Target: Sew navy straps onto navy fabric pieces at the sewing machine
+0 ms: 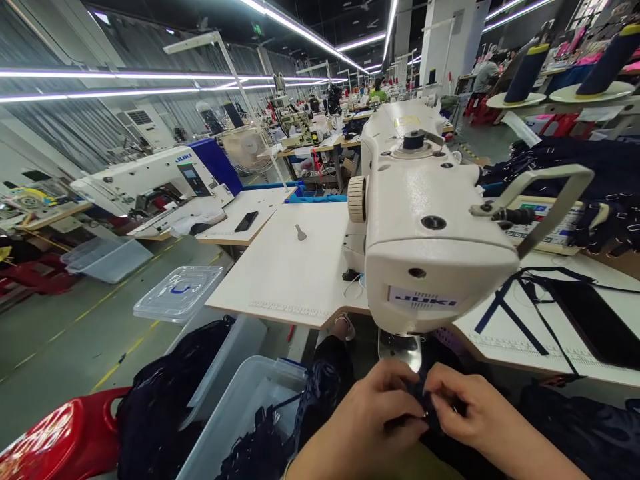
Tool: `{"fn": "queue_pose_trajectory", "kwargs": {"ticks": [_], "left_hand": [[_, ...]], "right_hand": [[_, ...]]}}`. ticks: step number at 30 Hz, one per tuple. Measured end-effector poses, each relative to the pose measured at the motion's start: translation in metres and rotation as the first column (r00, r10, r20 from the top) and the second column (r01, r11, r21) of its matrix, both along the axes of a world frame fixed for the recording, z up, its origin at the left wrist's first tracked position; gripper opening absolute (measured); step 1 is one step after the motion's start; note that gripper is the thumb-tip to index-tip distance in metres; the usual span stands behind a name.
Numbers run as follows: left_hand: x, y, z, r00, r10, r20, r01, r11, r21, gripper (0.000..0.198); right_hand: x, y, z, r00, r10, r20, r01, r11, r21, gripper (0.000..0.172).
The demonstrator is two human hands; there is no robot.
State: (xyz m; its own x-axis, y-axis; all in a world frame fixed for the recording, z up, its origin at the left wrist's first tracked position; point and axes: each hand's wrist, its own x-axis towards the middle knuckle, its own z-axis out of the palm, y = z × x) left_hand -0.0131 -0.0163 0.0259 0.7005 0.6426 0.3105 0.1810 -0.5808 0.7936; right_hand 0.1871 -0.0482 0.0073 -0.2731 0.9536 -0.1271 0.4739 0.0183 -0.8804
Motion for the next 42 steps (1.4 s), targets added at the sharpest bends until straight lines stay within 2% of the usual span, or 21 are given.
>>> {"fn": "queue_pose_trajectory", "kwargs": {"ticks": [2, 4, 7, 8, 10, 13, 15, 18, 21, 24, 26, 28, 32, 35, 38, 42], "left_hand": [[-0.002, 0.000, -0.005, 0.996, -0.064, 0.061, 0.064, 0.998, 0.004, 0.021], [-0.003, -0.001, -0.013, 0.993, -0.057, 0.105, 0.055, 0.998, 0.025, 0.021], [-0.001, 0.000, -0.021, 0.983, 0.144, 0.111, -0.145, 0.989, 0.002, 0.013], [0.000, 0.001, -0.021, 0.975, 0.204, 0.086, -0.201, 0.979, -0.044, 0.010], [0.001, 0.002, -0.020, 0.973, 0.225, 0.052, -0.211, 0.957, -0.201, 0.011], [0.001, 0.003, -0.015, 0.977, 0.174, 0.122, -0.105, 0.894, -0.435, 0.014], [0.002, 0.003, -0.014, 0.965, 0.206, 0.162, -0.092, 0.844, -0.528, 0.011], [0.004, 0.003, -0.016, 0.939, 0.299, 0.168, -0.134, 0.772, -0.621, 0.013], [0.006, 0.004, -0.018, 0.917, 0.363, 0.168, -0.176, 0.743, -0.646, 0.018], [0.009, 0.003, -0.017, 0.924, 0.357, 0.134, -0.207, 0.764, -0.611, 0.017], [0.011, 0.002, -0.015, 0.933, 0.340, 0.119, -0.216, 0.793, -0.569, 0.016], [0.014, 0.000, -0.015, 0.938, 0.324, 0.118, -0.220, 0.826, -0.519, 0.015], [0.018, -0.005, -0.022, 0.946, 0.315, 0.078, -0.267, 0.892, -0.366, 0.010], [0.019, -0.008, -0.027, 0.947, 0.316, 0.049, -0.303, 0.936, -0.177, 0.014], [0.019, -0.010, -0.028, 0.950, 0.312, 0.028, -0.309, 0.948, -0.075, 0.021], [0.018, -0.010, -0.024, 0.946, 0.317, 0.061, -0.317, 0.948, -0.011, 0.021]], "right_hand": [[0.002, 0.001, 0.005, 0.990, 0.027, -0.140, -0.049, 0.987, -0.156, 0.013], [0.004, 0.002, 0.009, 0.978, -0.013, -0.209, -0.028, 0.980, -0.195, 0.021], [0.006, 0.000, 0.011, 0.971, -0.175, -0.161, 0.169, 0.984, -0.050, 0.031], [0.006, 0.000, 0.010, 0.963, -0.233, -0.132, 0.238, 0.971, 0.023, 0.033], [0.004, -0.001, 0.010, 0.945, -0.315, -0.087, 0.325, 0.933, 0.153, 0.036], [-0.001, -0.001, 0.009, 0.938, -0.343, -0.054, 0.344, 0.895, 0.285, 0.042], [-0.001, -0.002, 0.008, 0.937, -0.347, -0.048, 0.341, 0.873, 0.347, 0.046], [0.005, -0.005, 0.001, 0.936, -0.349, -0.049, 0.337, 0.844, 0.417, 0.047], [0.012, -0.009, -0.007, 0.956, -0.288, -0.052, 0.280, 0.844, 0.457, 0.042], [0.008, -0.010, -0.015, 0.986, -0.150, -0.073, 0.167, 0.898, 0.407, 0.038], [0.002, -0.010, -0.020, 0.982, -0.124, -0.140, 0.165, 0.924, 0.346, 0.038], [-0.005, -0.012, -0.026, 0.953, -0.184, -0.239, 0.253, 0.919, 0.303, 0.032], [-0.014, -0.018, -0.034, 0.842, -0.383, -0.379, 0.484, 0.847, 0.219, 0.012], [-0.018, -0.020, -0.032, 0.852, -0.354, -0.386, 0.490, 0.801, 0.346, 0.004], [-0.020, -0.017, -0.027, 0.913, -0.243, -0.329, 0.389, 0.762, 0.518, 0.013], [-0.021, -0.014, -0.023, 0.936, -0.245, -0.254, 0.348, 0.754, 0.557, 0.012]]}}
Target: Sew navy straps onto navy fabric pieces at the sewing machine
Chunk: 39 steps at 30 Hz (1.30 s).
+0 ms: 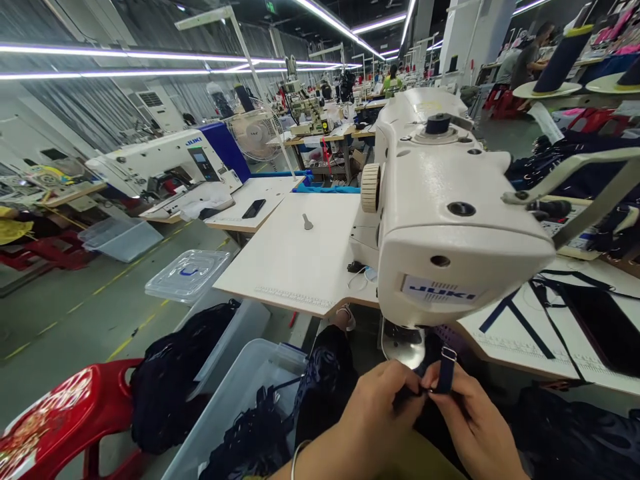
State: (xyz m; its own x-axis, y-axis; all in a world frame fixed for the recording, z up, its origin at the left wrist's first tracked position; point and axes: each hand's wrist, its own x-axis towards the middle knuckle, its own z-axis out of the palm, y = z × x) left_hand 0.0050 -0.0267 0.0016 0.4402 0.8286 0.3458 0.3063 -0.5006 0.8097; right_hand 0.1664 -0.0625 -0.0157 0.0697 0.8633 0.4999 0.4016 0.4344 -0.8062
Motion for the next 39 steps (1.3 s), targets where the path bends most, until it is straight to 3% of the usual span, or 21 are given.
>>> {"fn": "queue_pose_trajectory", "kwargs": {"ticks": [3, 9, 14, 17, 21, 24, 28, 30, 33, 39], "left_hand": [[-0.002, 0.002, 0.006, 0.999, 0.009, 0.052, -0.013, 0.997, 0.075, 0.023], [-0.002, 0.002, 0.006, 0.993, -0.022, 0.114, 0.020, 1.000, 0.013, 0.026], [-0.001, 0.001, 0.003, 0.997, 0.006, 0.073, -0.003, 0.999, -0.034, 0.024], [0.000, 0.001, 0.006, 0.998, -0.012, 0.069, 0.026, 0.979, -0.203, 0.019], [0.001, 0.003, 0.014, 0.978, 0.002, 0.210, 0.107, 0.857, -0.504, 0.018], [0.001, 0.005, 0.017, 0.958, 0.036, 0.285, 0.146, 0.793, -0.591, 0.021], [0.001, 0.007, 0.015, 0.960, 0.074, 0.269, 0.124, 0.751, -0.649, 0.021], [0.001, 0.007, 0.014, 0.961, 0.065, 0.268, 0.124, 0.765, -0.632, 0.021], [0.001, 0.006, 0.013, 0.970, 0.048, 0.240, 0.099, 0.818, -0.566, 0.021], [0.000, -0.001, 0.007, 0.996, 0.077, -0.038, -0.086, 0.936, -0.343, 0.018]], "right_hand": [[0.001, 0.000, -0.002, 1.000, 0.007, -0.004, -0.007, 1.000, 0.009, 0.010], [0.009, -0.003, -0.015, 0.991, 0.100, -0.087, -0.098, 0.995, 0.036, 0.020], [0.011, -0.003, -0.016, 0.991, 0.108, -0.077, -0.104, 0.993, 0.053, 0.016], [0.010, -0.003, -0.010, 0.989, 0.020, -0.148, -0.041, 0.989, -0.139, 0.007], [0.014, -0.001, 0.003, 0.988, 0.000, -0.157, -0.060, 0.923, -0.379, 0.025], [0.018, 0.003, 0.012, 0.987, 0.101, -0.124, -0.144, 0.900, -0.411, 0.027], [0.022, 0.005, 0.017, 0.977, 0.125, -0.174, -0.199, 0.831, -0.520, 0.026], [0.023, 0.005, 0.017, 0.970, 0.122, -0.212, -0.222, 0.805, -0.550, 0.023], [0.024, 0.005, 0.015, 0.958, 0.150, -0.243, -0.260, 0.810, -0.525, 0.019], [0.020, 0.003, 0.011, 0.986, 0.074, -0.148, -0.133, 0.888, -0.440, 0.015]]}}
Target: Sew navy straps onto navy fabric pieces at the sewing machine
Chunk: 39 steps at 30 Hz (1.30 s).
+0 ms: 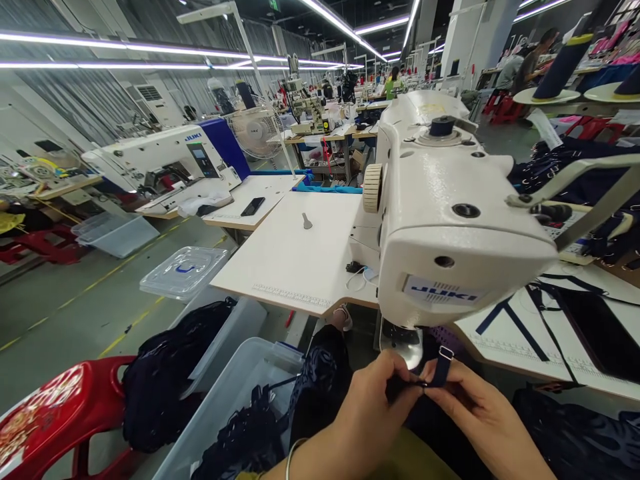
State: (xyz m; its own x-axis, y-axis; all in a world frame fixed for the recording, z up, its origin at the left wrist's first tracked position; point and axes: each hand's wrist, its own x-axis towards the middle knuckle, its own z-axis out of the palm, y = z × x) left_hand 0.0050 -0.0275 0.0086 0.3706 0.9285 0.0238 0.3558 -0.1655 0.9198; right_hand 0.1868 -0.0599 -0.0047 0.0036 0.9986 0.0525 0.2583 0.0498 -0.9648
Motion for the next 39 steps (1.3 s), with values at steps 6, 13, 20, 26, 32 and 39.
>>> {"fn": "queue_pose_trajectory", "kwargs": {"ticks": [6, 13, 20, 26, 32, 39], "left_hand": [[0.000, -0.002, -0.005, 0.998, 0.008, -0.060, 0.020, 0.892, 0.452, 0.015], [0.000, 0.002, -0.001, 0.996, -0.048, -0.076, 0.085, 0.774, 0.627, 0.017], [0.000, 0.001, 0.000, 0.994, -0.010, -0.106, 0.052, 0.913, 0.405, 0.014], [-0.007, 0.012, -0.003, 0.949, 0.223, -0.223, 0.016, 0.671, 0.741, 0.012], [-0.020, 0.017, -0.017, 0.861, -0.006, -0.508, 0.450, 0.473, 0.758, 0.034], [-0.021, 0.023, -0.033, 0.855, -0.010, -0.518, 0.433, 0.563, 0.704, 0.037]], "right_hand": [[-0.002, -0.003, -0.004, 0.995, -0.060, 0.084, 0.036, 0.962, 0.269, 0.004], [-0.003, -0.003, -0.006, 0.986, -0.093, 0.142, 0.027, 0.912, 0.409, 0.010], [-0.003, 0.001, 0.001, 0.958, -0.048, 0.284, -0.032, 0.962, 0.270, 0.009], [-0.010, 0.023, -0.007, 0.913, -0.123, 0.389, 0.031, 0.971, 0.236, 0.011], [-0.016, 0.038, -0.016, 0.933, -0.245, 0.263, 0.188, 0.957, 0.222, 0.013], [-0.008, 0.051, -0.012, 0.978, -0.165, -0.131, 0.150, 0.982, -0.118, 0.036]]}}
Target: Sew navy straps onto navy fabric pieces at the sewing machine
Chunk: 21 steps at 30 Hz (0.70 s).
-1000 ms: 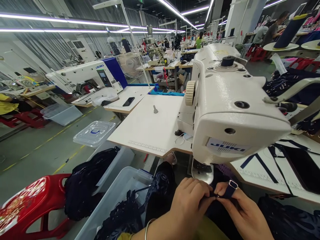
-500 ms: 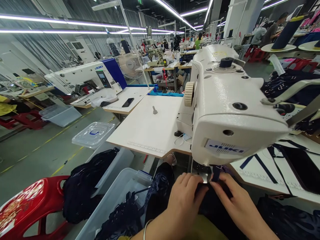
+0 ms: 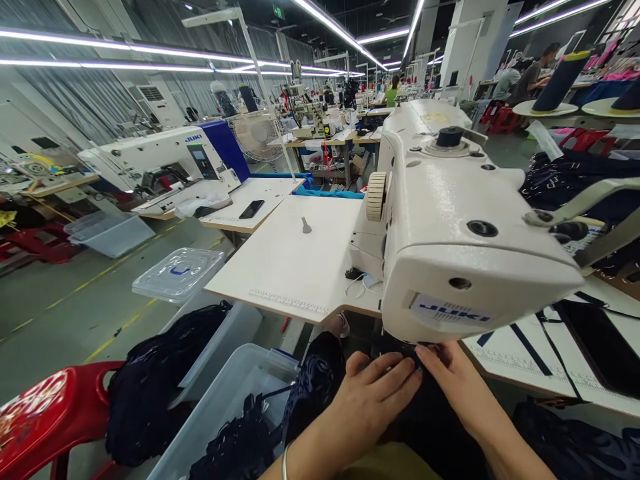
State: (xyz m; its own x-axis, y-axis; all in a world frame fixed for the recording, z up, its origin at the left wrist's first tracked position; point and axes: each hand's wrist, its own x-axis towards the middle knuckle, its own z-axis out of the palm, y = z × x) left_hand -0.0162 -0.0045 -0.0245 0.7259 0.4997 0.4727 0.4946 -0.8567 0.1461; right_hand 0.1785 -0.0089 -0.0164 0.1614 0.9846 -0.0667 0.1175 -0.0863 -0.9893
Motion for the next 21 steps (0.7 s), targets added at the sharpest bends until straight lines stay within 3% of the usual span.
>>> {"fn": "queue_pose_trajectory", "kwargs": {"ticks": [6, 11, 15, 21], "left_hand": [[0.005, 0.002, 0.002, 0.998, 0.028, 0.056, -0.030, 0.999, 0.042, 0.032], [0.009, 0.002, -0.005, 0.995, 0.099, 0.027, -0.102, 0.982, 0.162, 0.032], [0.011, 0.002, -0.009, 0.989, 0.149, 0.020, -0.150, 0.961, 0.232, 0.030], [0.012, 0.004, -0.006, 0.988, 0.156, 0.015, -0.155, 0.963, 0.220, 0.032]], "right_hand": [[0.010, 0.011, -0.001, 0.982, -0.056, 0.178, 0.055, 0.998, 0.015, 0.025], [0.012, 0.022, -0.001, 0.938, -0.071, 0.339, 0.068, 0.997, 0.022, 0.031], [0.014, 0.030, -0.001, 0.927, -0.059, 0.370, 0.029, 0.996, 0.086, 0.033], [0.013, 0.037, -0.002, 0.921, -0.076, 0.383, 0.012, 0.986, 0.168, 0.032]]}}
